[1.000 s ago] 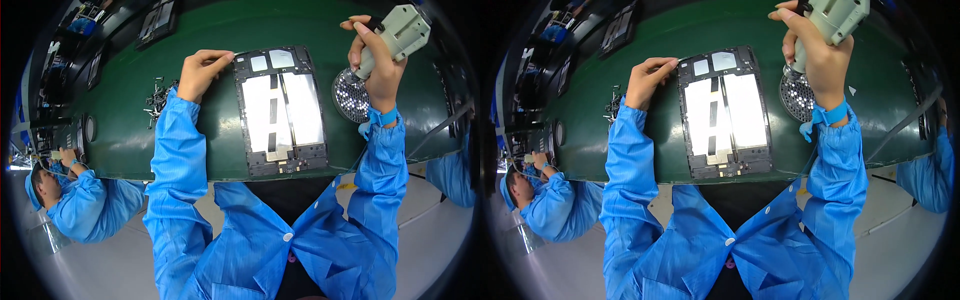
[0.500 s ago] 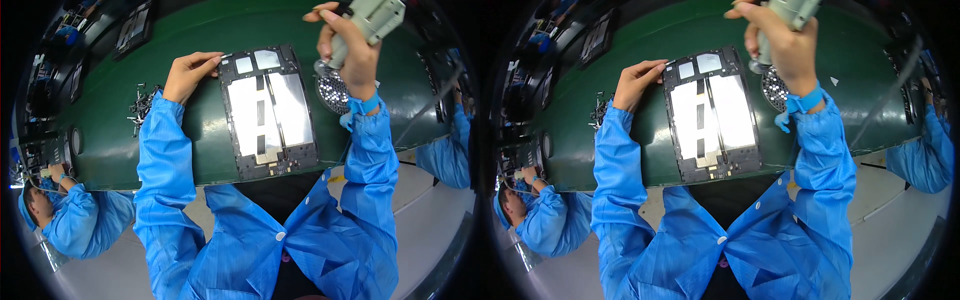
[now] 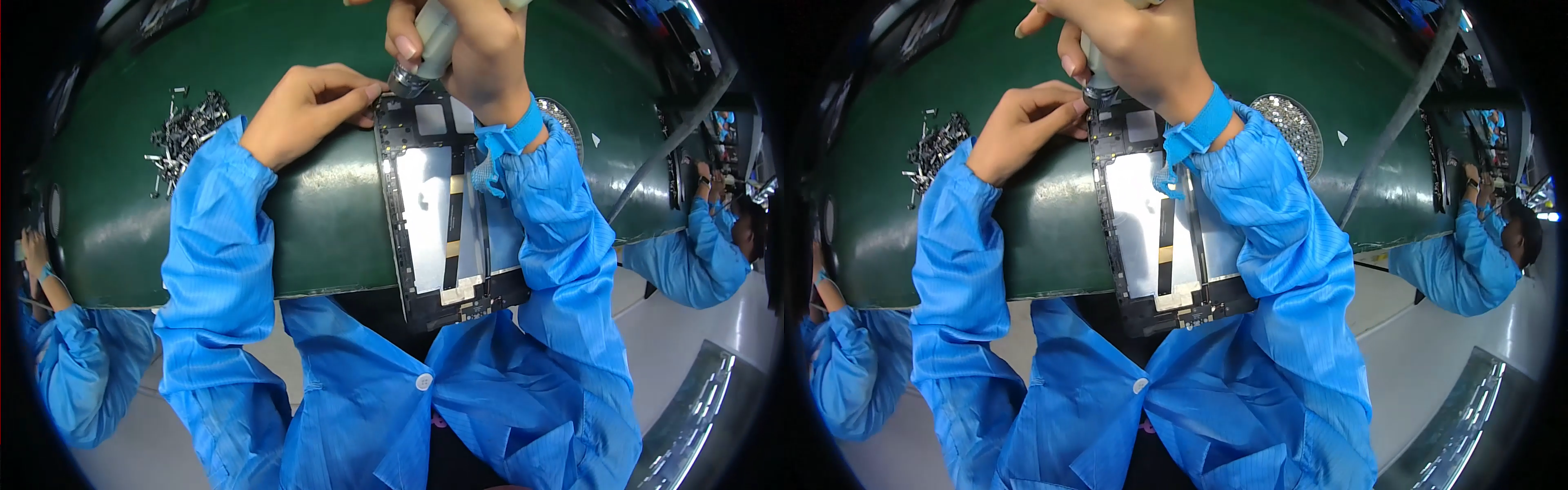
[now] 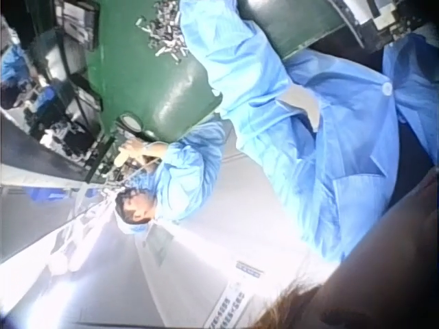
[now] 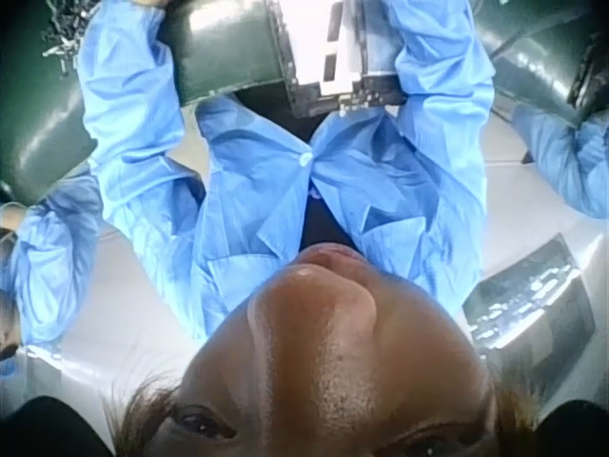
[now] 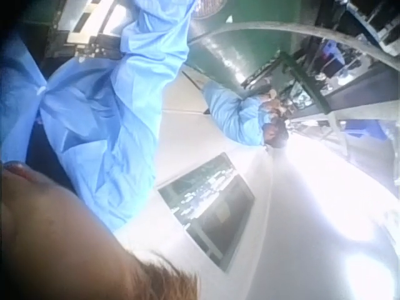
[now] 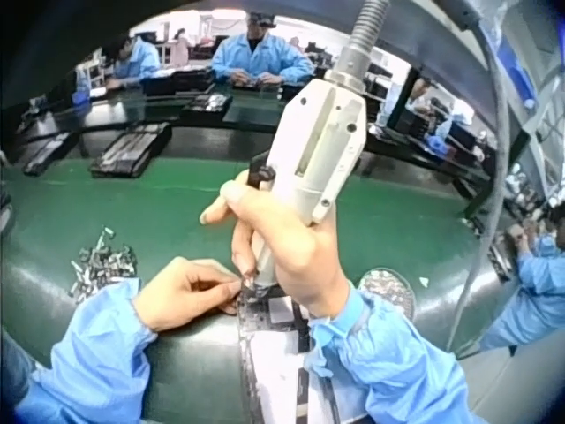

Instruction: The person assembles tablet screen components by installing small screws into the tablet screen using an electric screwdriver.

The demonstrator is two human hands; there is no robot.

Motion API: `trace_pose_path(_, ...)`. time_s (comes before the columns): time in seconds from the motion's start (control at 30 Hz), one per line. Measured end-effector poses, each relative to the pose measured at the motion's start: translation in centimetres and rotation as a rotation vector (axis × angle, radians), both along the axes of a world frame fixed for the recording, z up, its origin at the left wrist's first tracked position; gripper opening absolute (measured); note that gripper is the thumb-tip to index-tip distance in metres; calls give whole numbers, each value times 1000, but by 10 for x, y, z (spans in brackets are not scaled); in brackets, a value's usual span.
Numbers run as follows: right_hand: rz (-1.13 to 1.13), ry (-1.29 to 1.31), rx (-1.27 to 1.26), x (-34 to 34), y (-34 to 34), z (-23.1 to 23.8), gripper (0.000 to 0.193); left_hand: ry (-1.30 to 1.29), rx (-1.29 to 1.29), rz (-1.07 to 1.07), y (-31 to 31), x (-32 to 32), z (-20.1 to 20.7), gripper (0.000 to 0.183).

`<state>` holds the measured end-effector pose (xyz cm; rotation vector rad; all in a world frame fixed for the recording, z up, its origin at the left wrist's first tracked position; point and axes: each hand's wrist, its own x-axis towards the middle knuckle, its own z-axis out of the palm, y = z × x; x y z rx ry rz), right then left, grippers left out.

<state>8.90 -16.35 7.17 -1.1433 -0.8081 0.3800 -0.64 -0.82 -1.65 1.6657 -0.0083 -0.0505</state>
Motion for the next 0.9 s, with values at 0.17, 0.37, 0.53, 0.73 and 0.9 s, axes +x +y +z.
trace_pose_path(0.17, -60, -103, -91, 0, 5, -10, 33, -11, -56, 22, -1, 1, -4, 25)
trace_pose_path(0.37, -54, -180, -93, -1, 10, -14, 35, 85, -27, 60, 4, -1, -2, 28)
trace_pose_path(0.53, -57, -196, -15, 4, 11, -24, 33, 77, -2, 76, 6, 4, -9, 29)
trace_pose_path(0.73, -46, -179, 19, 4, 14, -27, 30, 58, 49, 70, 6, 1, -7, 29)
trace_pose_path(0.9, -34, -195, 9, 5, 13, -28, 27, 57, 27, 65, 7, 2, -10, 28)
